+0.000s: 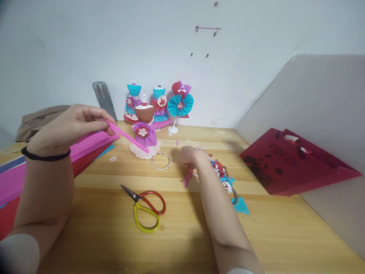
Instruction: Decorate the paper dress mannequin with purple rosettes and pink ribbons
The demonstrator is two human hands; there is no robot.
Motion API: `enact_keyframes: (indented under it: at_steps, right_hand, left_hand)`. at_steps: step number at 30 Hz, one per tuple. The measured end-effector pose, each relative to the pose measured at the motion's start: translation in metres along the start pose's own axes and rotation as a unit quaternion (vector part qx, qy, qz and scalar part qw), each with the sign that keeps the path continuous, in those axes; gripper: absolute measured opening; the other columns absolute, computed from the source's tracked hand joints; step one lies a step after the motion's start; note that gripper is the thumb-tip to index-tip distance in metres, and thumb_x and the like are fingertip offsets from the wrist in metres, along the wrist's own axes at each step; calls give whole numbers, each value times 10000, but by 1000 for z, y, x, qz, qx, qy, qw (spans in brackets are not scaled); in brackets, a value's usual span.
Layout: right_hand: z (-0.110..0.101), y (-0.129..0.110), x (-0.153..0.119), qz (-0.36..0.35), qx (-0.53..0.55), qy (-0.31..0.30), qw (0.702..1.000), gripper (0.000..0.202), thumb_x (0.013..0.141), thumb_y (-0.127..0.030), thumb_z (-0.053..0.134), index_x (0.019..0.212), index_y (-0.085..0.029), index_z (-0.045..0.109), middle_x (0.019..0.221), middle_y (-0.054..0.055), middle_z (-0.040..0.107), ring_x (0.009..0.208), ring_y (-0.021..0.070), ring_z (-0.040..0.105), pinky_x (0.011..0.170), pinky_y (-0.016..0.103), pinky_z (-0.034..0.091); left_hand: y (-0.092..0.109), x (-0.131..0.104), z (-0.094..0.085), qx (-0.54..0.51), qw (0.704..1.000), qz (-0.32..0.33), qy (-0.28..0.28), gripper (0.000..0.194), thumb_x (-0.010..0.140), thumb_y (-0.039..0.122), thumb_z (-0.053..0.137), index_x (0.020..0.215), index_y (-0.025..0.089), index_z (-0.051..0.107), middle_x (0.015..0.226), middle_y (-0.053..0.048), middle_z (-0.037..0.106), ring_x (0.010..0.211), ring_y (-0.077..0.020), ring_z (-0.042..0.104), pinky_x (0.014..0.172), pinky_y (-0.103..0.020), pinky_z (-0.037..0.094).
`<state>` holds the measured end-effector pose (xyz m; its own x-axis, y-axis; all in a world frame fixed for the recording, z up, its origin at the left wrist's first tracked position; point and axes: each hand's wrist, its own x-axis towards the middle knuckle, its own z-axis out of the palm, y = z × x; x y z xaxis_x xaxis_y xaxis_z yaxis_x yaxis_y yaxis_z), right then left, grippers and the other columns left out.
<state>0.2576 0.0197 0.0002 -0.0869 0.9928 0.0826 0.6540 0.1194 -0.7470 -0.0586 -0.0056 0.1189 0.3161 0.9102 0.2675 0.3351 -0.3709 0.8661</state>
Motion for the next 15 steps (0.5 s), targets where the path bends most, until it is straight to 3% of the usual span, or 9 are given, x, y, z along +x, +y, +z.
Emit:
enact_keyframes:
  at_steps: [2,4,5,7,9,12,15]
  right_hand:
    - [-12,-3,6,31,-43,-68,996,269,550,28,734,379,-117,586,304,4,505,258,97,464,386,213,380]
    - [-18,-16,7,28,-58,-106,992,44,678,-89,723,643,-114,730,567,69,702,414,155,618,487,257,492]
    - [-18,-24,5,3,-49,-108,993,110,752,-172,699,837,-138,760,777,86,762,576,179,695,600,281,546]
    - [-13,-42,-2,-115,28,-114,986,306,827,-305,653,1093,-167,715,1108,113,735,947,237,713,842,344,559]
    - [-2,-57,-11,-177,88,-144,970,427,829,-367,649,1217,-190,650,1248,111,676,1092,250,660,935,385,527]
    - [13,-68,-19,-183,97,-207,956,435,791,-348,683,1187,-170,649,1049,83,730,912,210,680,801,341,541]
    - [19,-69,-20,-156,68,-287,943,152,803,-276,640,863,-152,705,718,11,684,632,133,603,598,253,461]
  left_hand:
    - [-3,1,-3,15,1000,6,16,107,694,120,651,703,152,753,607,-35,681,581,-128,630,516,-162,458]
    - [-5,3,-4,40,999,7,8,107,699,143,640,714,148,746,617,-33,684,600,-131,639,534,-168,470]
    - [-5,3,-4,55,998,5,-7,115,707,155,629,729,146,741,630,-31,689,613,-132,645,549,-172,478]
    - [-6,4,-3,85,995,-1,-50,139,728,177,601,767,144,730,662,-24,699,638,-131,651,581,-183,492]
    - [-5,4,-2,95,991,2,-96,155,748,198,577,785,145,718,687,-18,707,652,-126,651,607,-190,499]
    - [-5,4,-1,87,984,27,-153,156,757,214,563,772,154,707,695,-7,708,666,-117,646,629,-188,495]
    - [-3,2,-3,98,975,50,-195,146,757,211,562,749,168,701,673,13,696,655,-105,634,619,-174,478]
